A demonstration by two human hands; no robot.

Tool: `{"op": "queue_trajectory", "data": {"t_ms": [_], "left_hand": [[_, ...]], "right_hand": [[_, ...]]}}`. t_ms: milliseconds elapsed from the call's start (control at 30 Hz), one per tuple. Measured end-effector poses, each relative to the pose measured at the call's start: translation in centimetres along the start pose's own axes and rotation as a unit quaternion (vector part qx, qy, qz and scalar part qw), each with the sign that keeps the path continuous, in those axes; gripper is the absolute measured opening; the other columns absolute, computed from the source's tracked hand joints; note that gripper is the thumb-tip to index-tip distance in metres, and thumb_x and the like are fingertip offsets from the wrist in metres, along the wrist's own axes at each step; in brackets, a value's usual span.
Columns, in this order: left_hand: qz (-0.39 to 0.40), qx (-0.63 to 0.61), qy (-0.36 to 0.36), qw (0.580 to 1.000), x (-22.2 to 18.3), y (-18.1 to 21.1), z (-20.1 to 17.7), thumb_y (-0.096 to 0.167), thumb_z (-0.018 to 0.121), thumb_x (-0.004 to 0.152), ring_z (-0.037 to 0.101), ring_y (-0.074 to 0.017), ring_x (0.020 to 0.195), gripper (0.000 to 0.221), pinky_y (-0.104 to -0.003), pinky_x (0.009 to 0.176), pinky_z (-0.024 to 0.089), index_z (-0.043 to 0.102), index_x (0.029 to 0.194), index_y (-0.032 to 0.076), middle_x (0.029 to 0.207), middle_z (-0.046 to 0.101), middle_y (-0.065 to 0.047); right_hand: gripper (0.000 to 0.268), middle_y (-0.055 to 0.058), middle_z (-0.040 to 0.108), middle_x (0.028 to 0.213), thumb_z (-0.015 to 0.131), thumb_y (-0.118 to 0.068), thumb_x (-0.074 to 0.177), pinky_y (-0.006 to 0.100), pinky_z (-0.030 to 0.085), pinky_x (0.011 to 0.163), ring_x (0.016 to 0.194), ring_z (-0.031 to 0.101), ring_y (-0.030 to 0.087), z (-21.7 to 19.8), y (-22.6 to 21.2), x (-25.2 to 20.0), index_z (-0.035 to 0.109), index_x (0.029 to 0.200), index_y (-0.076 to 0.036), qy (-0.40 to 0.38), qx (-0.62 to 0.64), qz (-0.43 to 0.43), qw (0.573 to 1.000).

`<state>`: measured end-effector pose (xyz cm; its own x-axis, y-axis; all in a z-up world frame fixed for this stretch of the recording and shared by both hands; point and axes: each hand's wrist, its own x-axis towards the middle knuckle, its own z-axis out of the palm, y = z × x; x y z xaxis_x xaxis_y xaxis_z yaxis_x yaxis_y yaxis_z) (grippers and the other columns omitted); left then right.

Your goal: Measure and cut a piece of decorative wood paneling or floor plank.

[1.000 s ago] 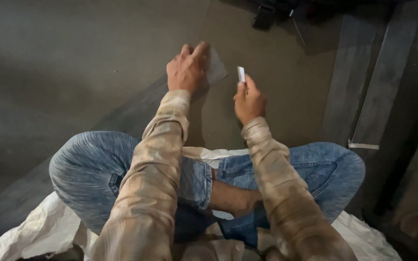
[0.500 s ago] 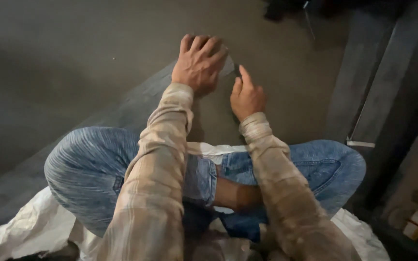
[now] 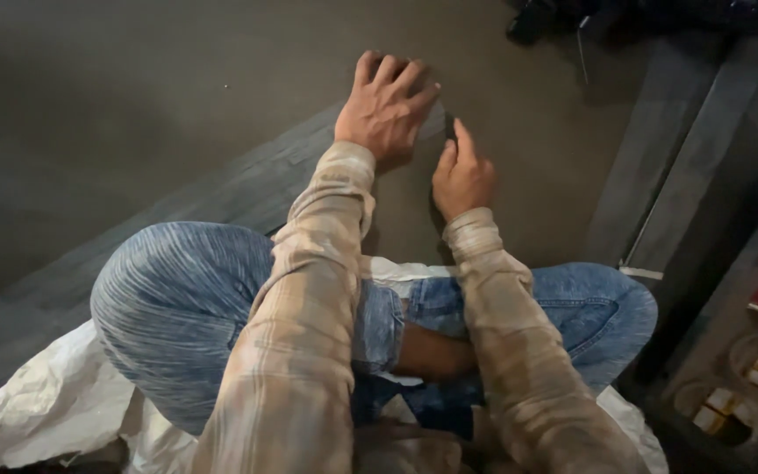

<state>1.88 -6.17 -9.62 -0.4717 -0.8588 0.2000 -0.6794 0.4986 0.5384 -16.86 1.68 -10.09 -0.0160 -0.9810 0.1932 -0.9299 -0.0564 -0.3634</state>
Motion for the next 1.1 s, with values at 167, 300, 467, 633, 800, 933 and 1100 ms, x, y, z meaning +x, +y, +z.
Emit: {"op": "queue_trajectory", "data": {"t_ms": [167, 300, 467, 633, 800, 933, 1100], "left_hand": [[-0.008, 0.02, 0.002, 1.0, 0.2, 0.0, 0.7, 0.023, 0.067, 0.084, 0.047, -0.0332, 0.128, 0.049, -0.059, 0.115, 0.024, 0.069, 0.132, 0.018, 0.137, 0.054, -0.012], [-0.007, 0.018, 0.016, 1.0, -0.1, -0.2, 1.5, 0.022, 0.066, 0.087, 0.047, -0.0321, 0.13, 0.047, -0.058, 0.117, 0.025, 0.069, 0.134, 0.018, 0.14, 0.054, -0.011], [-0.008, 0.014, 0.007, 1.0, 0.0, -0.1, 0.7, 0.023, 0.068, 0.082, 0.047, -0.0333, 0.129, 0.05, -0.059, 0.116, 0.025, 0.069, 0.132, 0.017, 0.138, 0.055, -0.012], [-0.008, 0.01, -0.001, 1.0, 0.1, 0.2, 0.2, 0.027, 0.071, 0.08, 0.047, -0.0346, 0.128, 0.053, -0.059, 0.115, 0.025, 0.069, 0.131, 0.016, 0.138, 0.054, -0.014], [-0.012, 0.032, -0.017, 0.999, 0.2, 0.2, 0.3, 0.028, 0.07, 0.081, 0.046, -0.0331, 0.129, 0.054, -0.06, 0.116, 0.024, 0.067, 0.133, 0.015, 0.139, 0.052, -0.013], [-0.011, 0.032, -0.022, 0.999, 0.3, 0.0, 0.7, 0.029, 0.07, 0.081, 0.046, -0.0345, 0.129, 0.054, -0.06, 0.115, 0.024, 0.067, 0.134, 0.014, 0.139, 0.052, -0.014], [0.0, 0.128, -0.047, 0.991, 0.7, 0.1, 2.2, 0.036, 0.065, 0.087, 0.045, -0.0338, 0.127, 0.055, -0.061, 0.111, 0.029, 0.063, 0.138, 0.018, 0.138, 0.053, -0.011]], "right_hand": [[0.036, 0.024, 0.071, 0.076, 0.061, -0.022, 0.099, 0.055, 0.055, 0.066, 0.069, 0.069, 0.045, -0.9, -1.5, 0.7, 0.069, 0.133, -0.016, -0.065, -0.069, 0.08, 0.992], [0.035, 0.023, 0.071, 0.077, 0.062, -0.021, 0.099, 0.055, 0.055, 0.065, 0.07, 0.07, 0.044, -0.1, -1.1, 0.2, 0.07, 0.132, -0.017, -0.032, -0.083, 0.055, 0.995], [0.034, 0.021, 0.074, 0.085, 0.062, -0.018, 0.098, 0.053, 0.056, 0.066, 0.073, 0.071, 0.042, 0.8, -1.0, -0.1, 0.069, 0.131, -0.013, -0.003, -0.066, 0.044, 0.997], [0.033, 0.021, 0.075, 0.094, 0.061, -0.014, 0.1, 0.049, 0.058, 0.072, 0.081, 0.073, 0.04, 0.7, -1.7, -0.1, 0.067, 0.132, -0.009, 0.009, -0.06, 0.029, 0.998], [0.034, 0.021, 0.076, 0.094, 0.061, -0.013, 0.098, 0.049, 0.057, 0.071, 0.081, 0.073, 0.04, 0.8, -2.0, 0.0, 0.067, 0.131, -0.007, 0.014, -0.072, 0.041, 0.996], [0.034, 0.021, 0.075, 0.091, 0.061, -0.012, 0.098, 0.049, 0.057, 0.071, 0.079, 0.073, 0.04, 1.0, -1.8, -0.1, 0.067, 0.132, -0.007, 0.002, -0.076, 0.038, 0.996], [0.041, 0.022, 0.071, 0.074, 0.062, -0.021, 0.098, 0.053, 0.054, 0.06, 0.065, 0.07, 0.042, 1.4, -2.1, 0.2, 0.064, 0.138, -0.015, -0.055, -0.168, 0.113, 0.978]]}}
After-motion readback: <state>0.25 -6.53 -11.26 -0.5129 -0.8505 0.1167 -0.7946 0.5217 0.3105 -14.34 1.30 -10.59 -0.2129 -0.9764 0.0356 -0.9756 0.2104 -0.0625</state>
